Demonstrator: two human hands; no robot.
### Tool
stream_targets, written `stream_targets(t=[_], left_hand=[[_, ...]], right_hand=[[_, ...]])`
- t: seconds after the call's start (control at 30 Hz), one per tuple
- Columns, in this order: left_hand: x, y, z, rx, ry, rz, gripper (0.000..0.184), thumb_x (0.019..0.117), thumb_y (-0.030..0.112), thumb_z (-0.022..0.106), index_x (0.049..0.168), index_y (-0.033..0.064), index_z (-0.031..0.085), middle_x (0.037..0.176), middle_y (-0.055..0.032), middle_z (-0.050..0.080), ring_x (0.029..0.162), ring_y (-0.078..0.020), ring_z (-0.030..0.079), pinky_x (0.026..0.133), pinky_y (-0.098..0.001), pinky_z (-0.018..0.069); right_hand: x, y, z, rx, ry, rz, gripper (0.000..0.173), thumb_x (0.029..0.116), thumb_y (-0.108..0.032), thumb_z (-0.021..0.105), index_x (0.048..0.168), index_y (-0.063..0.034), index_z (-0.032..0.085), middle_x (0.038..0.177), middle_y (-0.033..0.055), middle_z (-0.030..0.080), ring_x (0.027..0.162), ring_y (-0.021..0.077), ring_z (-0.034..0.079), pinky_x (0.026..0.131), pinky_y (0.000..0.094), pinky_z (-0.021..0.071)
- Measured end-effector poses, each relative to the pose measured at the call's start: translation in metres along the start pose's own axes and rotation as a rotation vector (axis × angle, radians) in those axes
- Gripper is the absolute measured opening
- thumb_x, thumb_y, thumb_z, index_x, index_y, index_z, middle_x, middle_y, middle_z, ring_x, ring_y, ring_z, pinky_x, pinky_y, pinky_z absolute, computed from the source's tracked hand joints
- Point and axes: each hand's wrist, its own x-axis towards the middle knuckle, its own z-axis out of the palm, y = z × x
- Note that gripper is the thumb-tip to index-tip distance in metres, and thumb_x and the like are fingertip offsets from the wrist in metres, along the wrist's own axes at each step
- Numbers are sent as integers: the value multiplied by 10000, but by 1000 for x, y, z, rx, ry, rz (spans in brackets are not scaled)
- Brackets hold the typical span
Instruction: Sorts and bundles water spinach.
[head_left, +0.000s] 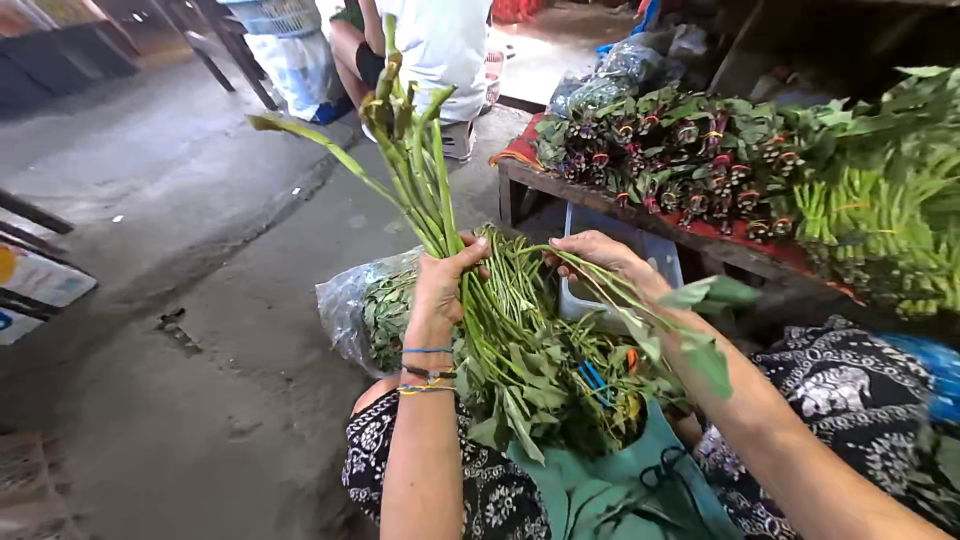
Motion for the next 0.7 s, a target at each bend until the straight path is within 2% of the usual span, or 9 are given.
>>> stream_targets(t=[0.1,0.2,0.27,0.3,0.37,0.43,0.53,0.63,0.7], left_hand=[[0,-6,11,26,-34,-94,93,936,71,691,1023,102,678,814,-53,721,538,-84,608,468,-204,494],[6,-8,15,29,-26,-112,91,934,64,697,1020,71,671,811,-75,724,506,-84,591,440,-196,468],[8,-5,11,36,6,-72,95,924,59,710,1012,76,679,809,-63,719,500,-82,587,444,-199,483],[7,-3,8,49,29,-47,100,923,62,713,1014,89,680,813,-48,718,503,-77,585,448,-197,484],[7,2,4,20,67,1,102,925,42,707,1012,85,677,817,-45,708,513,-82,585,457,-206,504],[9,6,1,-9,84,34,92,926,40,706,1002,83,675,814,-45,714,523,-81,602,459,-204,505],[7,8,-3,-38,34,56,107,912,5,704,979,83,674,802,-50,705,539,-88,607,482,-211,521],[3,-1,0,-12,-74,48,145,871,-21,727,954,92,687,731,-42,683,514,-75,587,469,-203,500],[5,-12,10,3,-139,33,155,850,-48,747,940,57,678,741,-58,688,531,-95,607,489,-224,527]], right_hand=[[-7,-10,23,147,9,60,242,1065,-269,542,1056,-61,665,796,-4,638,531,38,555,468,176,484],[-25,-22,15,372,-127,-5,226,1065,-257,500,1044,-84,644,737,-40,608,494,-7,516,430,131,443],[-58,-40,7,445,-265,-207,186,1041,-255,497,1054,-122,626,736,-58,579,496,-27,515,436,111,460],[-75,-49,4,397,-272,-359,191,1048,-259,487,1086,-132,625,753,-57,577,500,-24,518,447,114,473],[-99,-66,3,217,-136,-670,200,1037,-189,480,1107,-109,649,763,-17,610,489,21,547,443,166,512],[-98,-71,2,83,-7,-840,138,966,-93,572,1071,-103,661,781,16,671,521,76,615,463,237,566],[-68,-63,5,-79,137,-779,174,877,-18,682,1025,-105,653,797,0,692,590,77,634,512,231,558],[-43,-47,18,-186,168,-688,182,867,0,725,997,-86,631,739,4,636,579,65,584,520,204,515],[-33,-36,35,-190,191,-663,200,865,13,746,991,-63,611,724,15,611,565,66,562,507,210,504]])
